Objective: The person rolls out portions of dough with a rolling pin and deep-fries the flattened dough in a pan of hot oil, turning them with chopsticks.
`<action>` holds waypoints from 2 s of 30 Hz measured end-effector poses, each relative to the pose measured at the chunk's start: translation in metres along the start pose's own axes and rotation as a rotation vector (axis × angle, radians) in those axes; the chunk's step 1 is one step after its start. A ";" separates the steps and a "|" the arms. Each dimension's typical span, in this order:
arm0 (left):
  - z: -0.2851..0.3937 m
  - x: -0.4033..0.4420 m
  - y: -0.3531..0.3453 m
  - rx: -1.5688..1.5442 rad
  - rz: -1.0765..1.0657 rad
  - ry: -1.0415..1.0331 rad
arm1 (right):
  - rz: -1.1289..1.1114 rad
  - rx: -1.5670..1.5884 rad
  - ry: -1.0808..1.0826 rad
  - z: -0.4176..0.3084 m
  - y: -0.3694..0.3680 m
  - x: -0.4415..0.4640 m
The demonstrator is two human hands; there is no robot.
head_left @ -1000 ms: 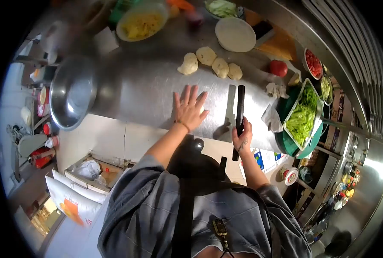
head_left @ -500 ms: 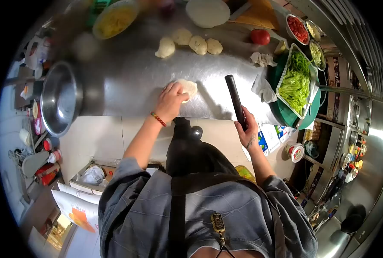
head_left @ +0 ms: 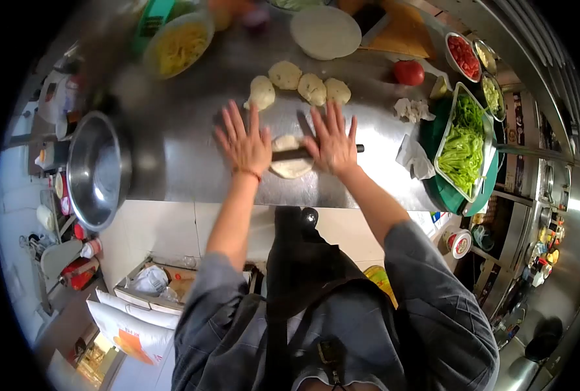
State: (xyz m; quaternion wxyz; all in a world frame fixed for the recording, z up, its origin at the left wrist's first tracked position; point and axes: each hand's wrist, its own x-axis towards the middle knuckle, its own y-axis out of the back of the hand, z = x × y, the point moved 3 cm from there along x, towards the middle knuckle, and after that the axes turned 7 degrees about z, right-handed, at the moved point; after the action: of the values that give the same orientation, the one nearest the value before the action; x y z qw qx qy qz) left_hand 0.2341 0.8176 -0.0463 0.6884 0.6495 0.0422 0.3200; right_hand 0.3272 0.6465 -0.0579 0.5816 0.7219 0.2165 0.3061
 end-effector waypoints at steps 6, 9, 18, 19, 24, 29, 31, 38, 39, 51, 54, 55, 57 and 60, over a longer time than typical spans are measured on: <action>0.032 0.025 -0.017 -0.551 -0.366 -0.447 | 0.076 0.180 -0.032 0.003 0.003 -0.004; 0.042 0.014 -0.019 -0.497 -0.463 -0.241 | -0.067 0.270 0.090 0.002 0.008 -0.065; 0.017 -0.057 0.014 -1.107 -0.420 0.546 | 0.031 0.546 0.093 0.008 0.065 -0.143; 0.012 -0.067 0.011 -1.103 -0.419 0.550 | 0.010 0.534 0.096 0.004 0.066 -0.146; -0.007 -0.070 0.041 -0.298 -0.052 0.106 | 0.018 0.459 0.149 -0.021 0.054 -0.116; -0.008 -0.031 0.000 -0.059 -0.018 0.034 | -0.096 0.047 -0.103 -0.024 -0.001 -0.044; -0.014 0.015 -0.010 -0.062 0.048 -0.010 | -0.032 0.048 -0.167 -0.020 -0.002 -0.002; -0.011 -0.075 0.008 -0.083 -0.092 -0.104 | -0.030 0.316 -0.037 -0.025 0.002 -0.103; -0.012 -0.099 0.013 -0.083 -0.092 -0.107 | -0.028 0.316 -0.039 -0.014 0.007 -0.115; 0.009 0.088 -0.041 -0.104 0.150 -0.221 | 0.216 0.064 -0.371 0.019 -0.002 0.046; 0.010 0.089 -0.031 -0.170 0.152 -0.300 | 0.232 0.007 -0.285 0.022 -0.008 0.053; 0.004 0.068 -0.028 -0.220 0.061 -0.220 | 0.155 0.087 -0.284 0.010 -0.004 0.028; -0.008 0.005 -0.013 -0.199 -0.042 -0.225 | -0.018 0.113 -0.228 -0.009 -0.010 -0.039; -0.027 -0.052 0.005 -0.297 -0.157 -0.294 | 0.207 0.217 -0.088 -0.019 0.004 -0.089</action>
State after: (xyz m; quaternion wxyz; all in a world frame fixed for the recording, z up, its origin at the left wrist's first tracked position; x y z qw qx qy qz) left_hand 0.1781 0.8148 -0.0640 0.7982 0.5752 -0.0558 0.1701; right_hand 0.2501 0.5995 -0.0682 0.4745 0.8117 0.1471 0.3072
